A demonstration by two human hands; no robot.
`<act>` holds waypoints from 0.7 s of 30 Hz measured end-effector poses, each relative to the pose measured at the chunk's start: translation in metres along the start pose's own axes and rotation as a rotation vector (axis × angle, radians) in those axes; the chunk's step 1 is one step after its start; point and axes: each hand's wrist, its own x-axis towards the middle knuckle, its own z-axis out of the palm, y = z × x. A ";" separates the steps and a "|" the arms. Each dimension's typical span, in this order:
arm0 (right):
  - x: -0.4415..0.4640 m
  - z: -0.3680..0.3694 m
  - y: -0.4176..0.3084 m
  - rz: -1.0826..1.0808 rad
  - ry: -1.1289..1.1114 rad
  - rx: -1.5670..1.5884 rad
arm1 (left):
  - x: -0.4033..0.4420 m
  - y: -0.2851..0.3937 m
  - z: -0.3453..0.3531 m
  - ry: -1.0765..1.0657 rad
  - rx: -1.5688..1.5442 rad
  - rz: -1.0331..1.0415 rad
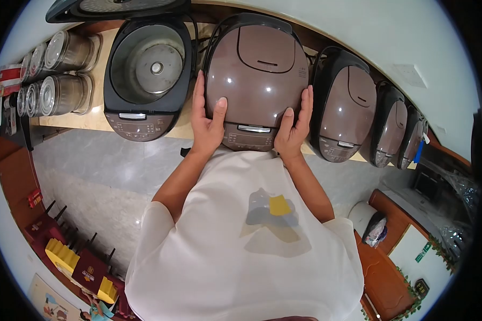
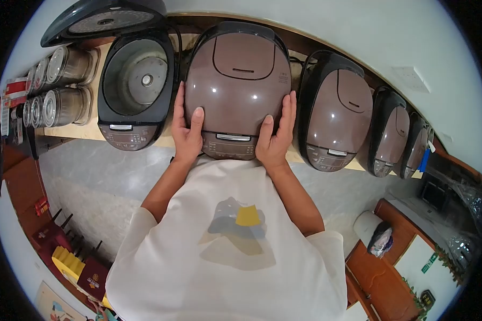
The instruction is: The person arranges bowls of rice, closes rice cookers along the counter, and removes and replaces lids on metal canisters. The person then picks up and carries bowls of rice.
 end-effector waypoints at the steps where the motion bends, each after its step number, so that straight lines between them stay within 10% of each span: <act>1: 0.000 0.000 -0.001 0.004 -0.003 0.001 | 0.001 -0.001 0.000 -0.005 -0.001 0.001; 21: -0.001 0.004 0.002 0.015 0.071 0.059 | -0.001 -0.008 0.003 0.057 -0.055 0.041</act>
